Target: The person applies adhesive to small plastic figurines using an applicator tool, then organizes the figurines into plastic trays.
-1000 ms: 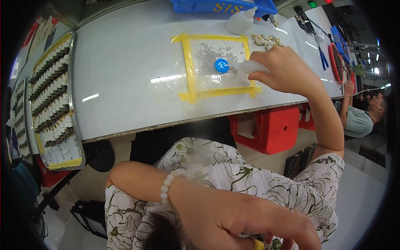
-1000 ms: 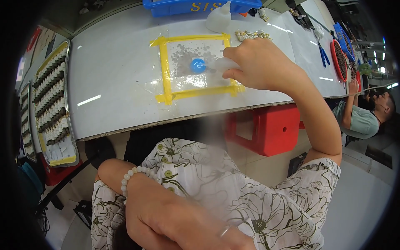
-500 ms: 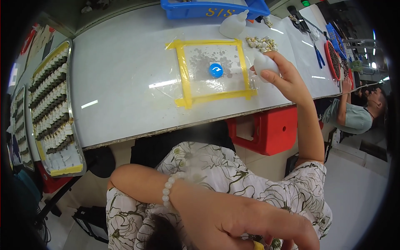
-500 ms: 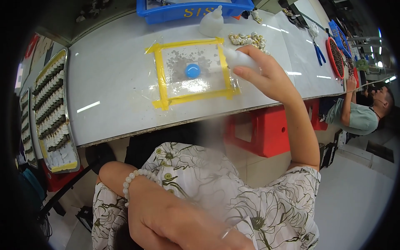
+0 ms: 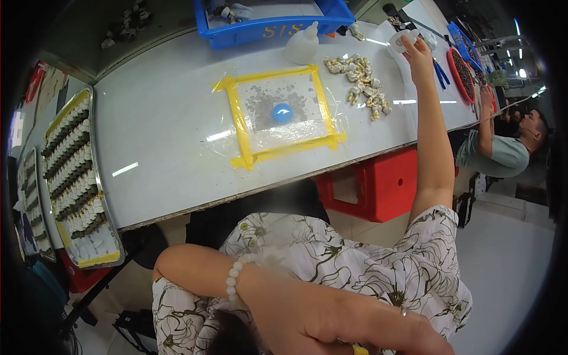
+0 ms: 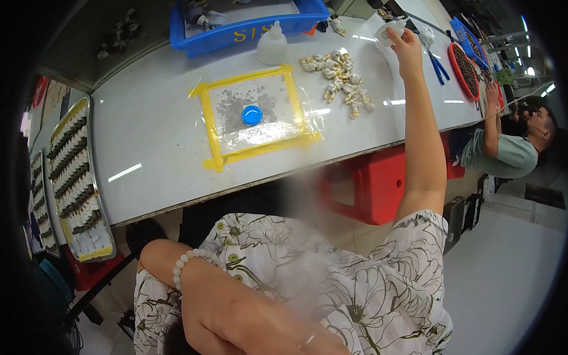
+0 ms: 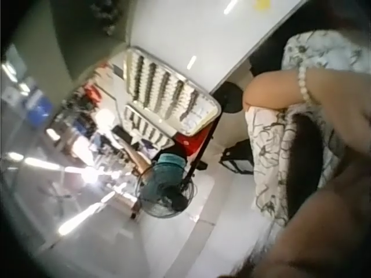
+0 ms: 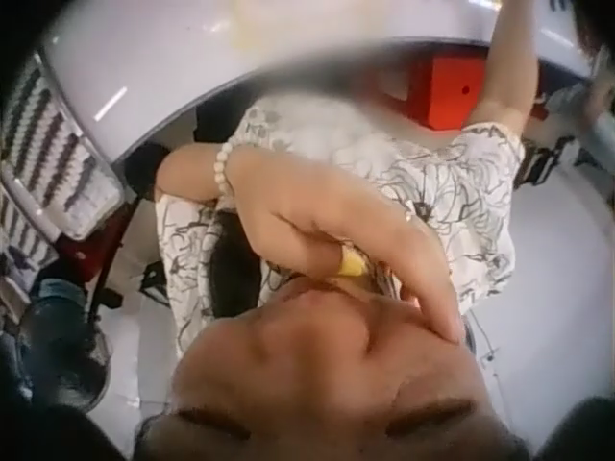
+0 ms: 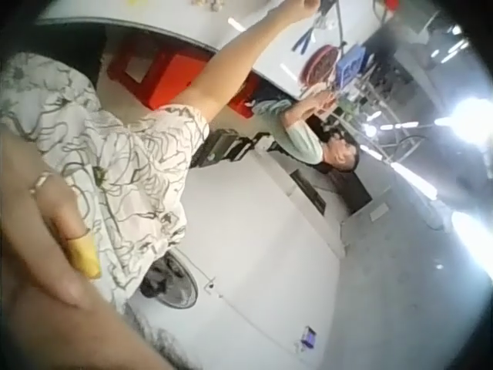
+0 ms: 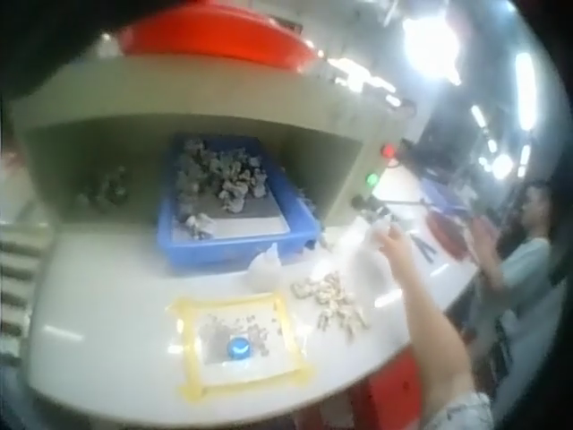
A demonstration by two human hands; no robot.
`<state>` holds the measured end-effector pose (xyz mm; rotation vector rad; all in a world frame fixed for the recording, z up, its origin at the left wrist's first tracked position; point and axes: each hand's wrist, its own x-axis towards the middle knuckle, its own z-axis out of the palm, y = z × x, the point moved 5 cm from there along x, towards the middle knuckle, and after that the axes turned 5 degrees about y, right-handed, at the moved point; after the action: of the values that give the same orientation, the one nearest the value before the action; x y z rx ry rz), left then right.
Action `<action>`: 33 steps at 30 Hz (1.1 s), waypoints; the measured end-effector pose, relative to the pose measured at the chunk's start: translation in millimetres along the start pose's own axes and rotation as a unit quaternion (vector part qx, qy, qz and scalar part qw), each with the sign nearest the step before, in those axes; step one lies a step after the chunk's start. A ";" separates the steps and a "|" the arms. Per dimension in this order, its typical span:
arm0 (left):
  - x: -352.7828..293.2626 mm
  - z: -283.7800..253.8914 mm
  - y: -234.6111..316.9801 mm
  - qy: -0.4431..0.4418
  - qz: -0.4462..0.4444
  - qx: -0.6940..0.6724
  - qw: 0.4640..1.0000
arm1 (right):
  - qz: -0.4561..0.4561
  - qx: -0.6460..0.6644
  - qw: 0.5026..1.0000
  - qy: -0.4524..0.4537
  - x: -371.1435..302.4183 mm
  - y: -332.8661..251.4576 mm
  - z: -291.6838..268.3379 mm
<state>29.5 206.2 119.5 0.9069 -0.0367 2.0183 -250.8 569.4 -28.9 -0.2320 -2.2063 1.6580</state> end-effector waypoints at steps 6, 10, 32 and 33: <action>7.7 1.4 3.5 -0.010 -0.223 0.002 0.975 | 0.005 -0.077 0.995 0.066 38.9 40.4 -8.3; -1.6 -4.8 -3.9 -0.016 -0.183 0.004 0.983 | -0.097 -0.111 0.978 0.148 18.8 23.4 -3.5; -93.4 33.9 18.9 -0.208 -0.034 0.268 0.940 | -0.035 -0.071 0.971 -0.227 -143.5 -76.6 172.6; -93.1 33.8 20.5 -0.206 -0.030 0.269 0.940 | -0.031 -0.021 0.976 -0.212 -147.9 -78.1 166.8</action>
<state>64.8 115.0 93.6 1.6464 0.3230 1.7717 -172.5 346.7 -23.0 0.1988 -2.5229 1.7562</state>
